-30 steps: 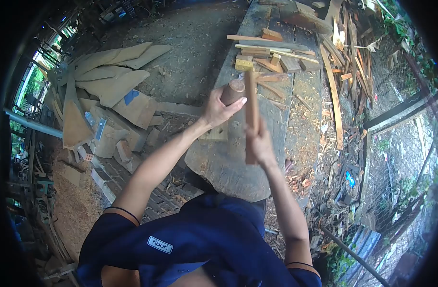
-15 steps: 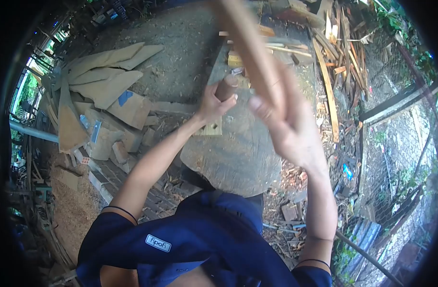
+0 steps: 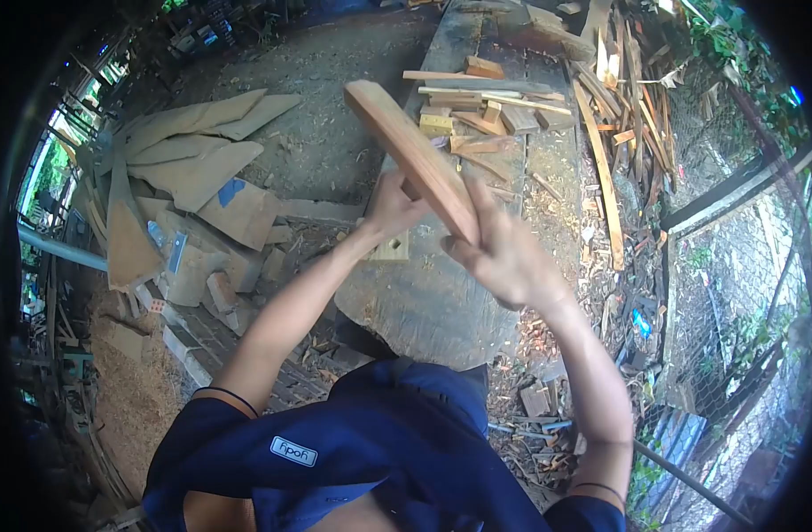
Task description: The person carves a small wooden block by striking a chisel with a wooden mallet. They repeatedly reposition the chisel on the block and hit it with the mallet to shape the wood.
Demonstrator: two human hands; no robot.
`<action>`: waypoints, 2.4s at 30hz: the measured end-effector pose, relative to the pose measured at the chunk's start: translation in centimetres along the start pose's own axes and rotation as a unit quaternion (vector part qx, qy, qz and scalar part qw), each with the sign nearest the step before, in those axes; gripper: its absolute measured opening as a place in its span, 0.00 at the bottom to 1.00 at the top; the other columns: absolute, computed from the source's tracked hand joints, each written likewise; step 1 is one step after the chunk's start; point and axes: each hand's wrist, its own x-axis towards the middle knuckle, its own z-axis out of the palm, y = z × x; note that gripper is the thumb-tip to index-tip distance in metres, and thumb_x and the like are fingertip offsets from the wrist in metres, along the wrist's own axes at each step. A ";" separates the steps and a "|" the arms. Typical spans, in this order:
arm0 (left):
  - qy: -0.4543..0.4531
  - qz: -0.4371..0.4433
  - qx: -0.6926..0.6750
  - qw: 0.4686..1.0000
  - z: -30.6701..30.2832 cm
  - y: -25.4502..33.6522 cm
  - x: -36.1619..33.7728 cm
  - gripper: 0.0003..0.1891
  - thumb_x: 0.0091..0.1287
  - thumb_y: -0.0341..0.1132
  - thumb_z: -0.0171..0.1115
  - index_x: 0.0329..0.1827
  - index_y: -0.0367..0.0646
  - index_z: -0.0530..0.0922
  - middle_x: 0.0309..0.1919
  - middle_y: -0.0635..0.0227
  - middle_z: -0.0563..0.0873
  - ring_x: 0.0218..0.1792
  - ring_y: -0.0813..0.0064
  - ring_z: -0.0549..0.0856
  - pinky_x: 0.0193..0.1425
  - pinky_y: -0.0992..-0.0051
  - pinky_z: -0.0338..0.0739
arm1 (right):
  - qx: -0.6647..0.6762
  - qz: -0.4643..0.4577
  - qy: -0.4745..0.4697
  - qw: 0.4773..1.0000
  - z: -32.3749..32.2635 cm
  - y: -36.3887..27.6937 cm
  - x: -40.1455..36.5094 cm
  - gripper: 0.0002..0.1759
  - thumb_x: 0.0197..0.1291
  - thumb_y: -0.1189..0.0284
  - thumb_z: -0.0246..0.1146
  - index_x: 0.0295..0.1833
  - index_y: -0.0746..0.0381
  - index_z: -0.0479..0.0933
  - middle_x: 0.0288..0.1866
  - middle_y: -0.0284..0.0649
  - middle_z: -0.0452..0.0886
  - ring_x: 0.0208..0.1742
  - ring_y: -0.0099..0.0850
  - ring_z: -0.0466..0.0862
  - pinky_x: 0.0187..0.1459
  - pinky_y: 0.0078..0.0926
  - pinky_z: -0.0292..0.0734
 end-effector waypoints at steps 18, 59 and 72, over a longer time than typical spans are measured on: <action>0.333 -0.113 -0.208 0.913 -5.7 -1.1 -0.9 0.08 0.66 0.27 0.61 0.36 0.41 0.69 0.13 0.74 0.71 0.09 0.83 0.69 0.13 0.78 0.64 | 0.038 0.139 -0.153 0.978 16.8 11.3 -2.1 0.46 0.58 0.53 0.63 0.77 0.54 0.52 0.54 0.64 0.79 0.58 0.58 0.78 0.59 0.45 0.72; 0.437 -0.083 0.002 0.895 -6.8 -1.0 -1.4 0.19 0.71 0.39 0.61 0.47 0.36 0.61 0.25 0.61 0.76 0.15 0.80 0.76 0.20 0.78 0.78 | -0.031 0.137 -0.088 0.986 17.7 10.5 -3.4 0.45 0.58 0.53 0.62 0.77 0.53 0.51 0.45 0.60 0.83 0.47 0.58 0.83 0.53 0.49 0.76; 0.388 0.012 0.228 0.893 -3.9 -0.8 -2.5 0.25 0.68 0.41 0.66 0.56 0.33 0.63 0.38 0.55 0.78 0.36 0.66 0.81 0.41 0.66 0.75 | 0.206 0.159 -0.048 0.964 10.4 7.1 2.3 0.40 0.64 0.55 0.59 0.74 0.65 0.56 0.51 0.56 0.80 0.50 0.44 0.82 0.54 0.41 0.75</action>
